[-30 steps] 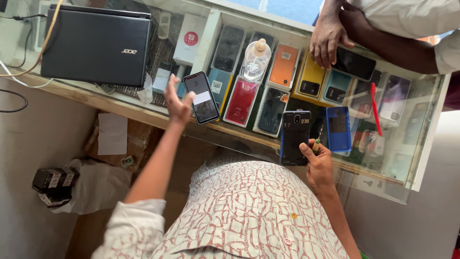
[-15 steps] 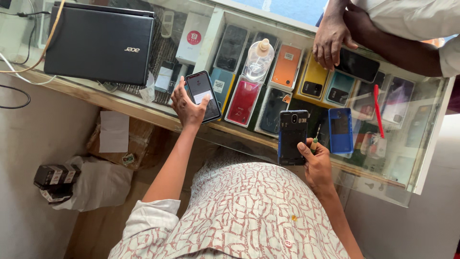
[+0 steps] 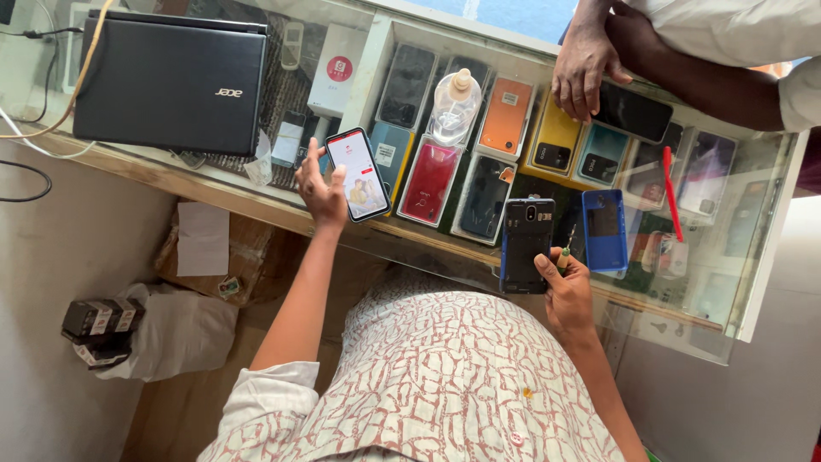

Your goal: The person uses a screwdriver to remove screws from a smartphone, detaches the back cover, and then reattaches it. They also briefly handle another phone and a feature phone on the counter.

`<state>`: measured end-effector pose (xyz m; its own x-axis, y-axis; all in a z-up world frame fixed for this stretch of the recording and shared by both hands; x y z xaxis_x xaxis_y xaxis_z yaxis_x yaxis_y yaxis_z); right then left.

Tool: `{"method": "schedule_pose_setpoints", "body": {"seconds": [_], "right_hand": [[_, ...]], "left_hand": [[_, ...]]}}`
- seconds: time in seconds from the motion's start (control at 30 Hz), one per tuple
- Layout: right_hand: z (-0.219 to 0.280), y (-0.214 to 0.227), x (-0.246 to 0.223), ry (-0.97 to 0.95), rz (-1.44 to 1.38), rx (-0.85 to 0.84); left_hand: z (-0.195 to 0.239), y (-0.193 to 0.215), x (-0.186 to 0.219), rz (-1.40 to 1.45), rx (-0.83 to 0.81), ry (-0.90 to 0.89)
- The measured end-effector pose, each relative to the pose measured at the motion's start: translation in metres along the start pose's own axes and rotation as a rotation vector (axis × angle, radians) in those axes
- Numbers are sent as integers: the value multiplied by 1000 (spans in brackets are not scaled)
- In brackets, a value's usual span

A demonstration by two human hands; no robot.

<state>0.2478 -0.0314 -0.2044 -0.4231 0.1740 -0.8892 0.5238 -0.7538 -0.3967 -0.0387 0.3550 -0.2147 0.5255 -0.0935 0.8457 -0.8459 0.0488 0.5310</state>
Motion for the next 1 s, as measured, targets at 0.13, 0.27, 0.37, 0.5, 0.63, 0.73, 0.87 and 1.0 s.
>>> {"method": "schedule_pose_setpoints", "body": {"seconds": [0.13,0.27,0.37,0.5,0.63,0.73,0.87,1.0], "right_hand": [[-10,17,16,50,71,-7],[-17,29,31,65,88,-17],[-19,37,38,71,111,-11],[-19,45,41,94,261,31],[-20,46,44,95,259,30],[-20,48,44,99,231,26],[-22,47,43,130,215,14],[-21,49,46,128,140,12]], "left_hand": [[-8,4,-4,5,-32,-6],[-9,5,-2,-33,-28,23],[-6,5,1,-64,1,21],[-4,7,5,-71,22,37],[-6,8,10,-118,41,33],[-5,6,9,-158,43,35],[-6,5,2,-81,34,33],[-5,6,-8,39,-26,-12]]}}
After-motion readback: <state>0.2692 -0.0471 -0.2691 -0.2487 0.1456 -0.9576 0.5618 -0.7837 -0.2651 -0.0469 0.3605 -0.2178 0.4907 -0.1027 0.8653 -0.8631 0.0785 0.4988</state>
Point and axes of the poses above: each hand's wrist, its own z-axis away from the middle knuckle, its own y-axis out of the back of the hand, x = y × z, the point moved 8 cm from there along -z, towards the middle knuckle, and after that the axes turned 11 degrees about y, right-handed, at the moved point
